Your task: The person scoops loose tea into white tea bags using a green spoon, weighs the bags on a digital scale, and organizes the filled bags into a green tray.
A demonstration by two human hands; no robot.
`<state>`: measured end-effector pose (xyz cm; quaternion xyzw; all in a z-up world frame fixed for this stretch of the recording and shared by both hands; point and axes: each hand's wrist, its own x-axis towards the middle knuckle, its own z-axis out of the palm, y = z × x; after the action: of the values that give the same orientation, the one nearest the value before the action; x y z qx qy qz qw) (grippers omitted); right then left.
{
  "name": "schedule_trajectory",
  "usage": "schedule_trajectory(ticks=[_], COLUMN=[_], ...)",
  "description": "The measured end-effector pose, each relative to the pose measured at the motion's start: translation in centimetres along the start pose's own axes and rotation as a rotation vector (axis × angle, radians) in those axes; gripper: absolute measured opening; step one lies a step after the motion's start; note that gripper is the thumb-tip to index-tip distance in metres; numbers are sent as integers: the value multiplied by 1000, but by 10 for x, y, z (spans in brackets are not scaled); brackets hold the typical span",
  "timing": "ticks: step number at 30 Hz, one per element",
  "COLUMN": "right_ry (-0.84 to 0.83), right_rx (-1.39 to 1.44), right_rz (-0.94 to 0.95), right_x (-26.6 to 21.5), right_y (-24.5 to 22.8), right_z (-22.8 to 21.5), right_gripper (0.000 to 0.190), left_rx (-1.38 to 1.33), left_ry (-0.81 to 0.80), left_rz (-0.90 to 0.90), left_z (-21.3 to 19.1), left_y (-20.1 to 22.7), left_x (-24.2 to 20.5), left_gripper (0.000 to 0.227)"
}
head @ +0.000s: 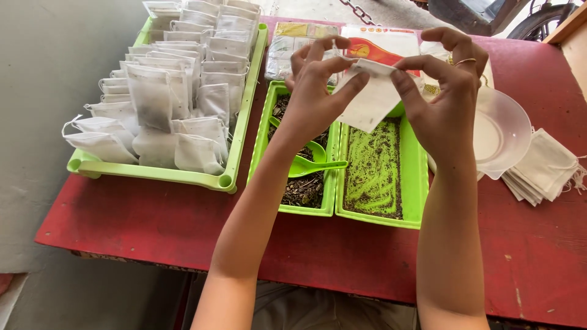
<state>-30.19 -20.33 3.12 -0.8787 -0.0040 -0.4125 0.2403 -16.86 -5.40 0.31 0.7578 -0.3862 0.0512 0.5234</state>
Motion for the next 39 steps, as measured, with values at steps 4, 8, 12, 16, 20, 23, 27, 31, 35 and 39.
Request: schedule_trajectory(ticks=[4, 8, 12, 16, 20, 23, 27, 31, 35, 39], right_ry=[21, 3, -76, -128, -159, -214, -284, -192, -122, -66], right_rx=[-145, -171, -97, -87, -11, 67, 78, 0, -60, -125], right_rz=[15, 28, 5, -64, -70, 75, 17, -45, -41, -19], right_x=[-4, -3, -3, -3, 0, 0, -1, -5, -6, -7], right_y=[18, 16, 6, -4, 1, 3, 3, -11, -2, 7], right_z=[2, 1, 1, 3, -6, -11, -1, 8, 2, -7], right_gripper=[16, 27, 23, 23, 31, 45, 23, 18, 9, 9], left_rx=[481, 599, 553, 394, 388, 398, 378, 488, 462, 508], left_ry=[72, 134, 77, 65, 121, 153, 95, 46, 47, 98], left_rz=[106, 156, 187, 238, 240, 234, 289, 337, 322, 335], left_z=[-13, -31, -20, -12, -15, -22, -16, -19, -29, -46], left_y=[-9, 11, 14, 24, 19, 19, 15, 22, 18, 27], left_x=[-1, -10, -17, -23, -21, -21, -20, -24, -20, -23], left_gripper=[60, 54, 44, 20, 19, 12, 14, 17, 14, 20])
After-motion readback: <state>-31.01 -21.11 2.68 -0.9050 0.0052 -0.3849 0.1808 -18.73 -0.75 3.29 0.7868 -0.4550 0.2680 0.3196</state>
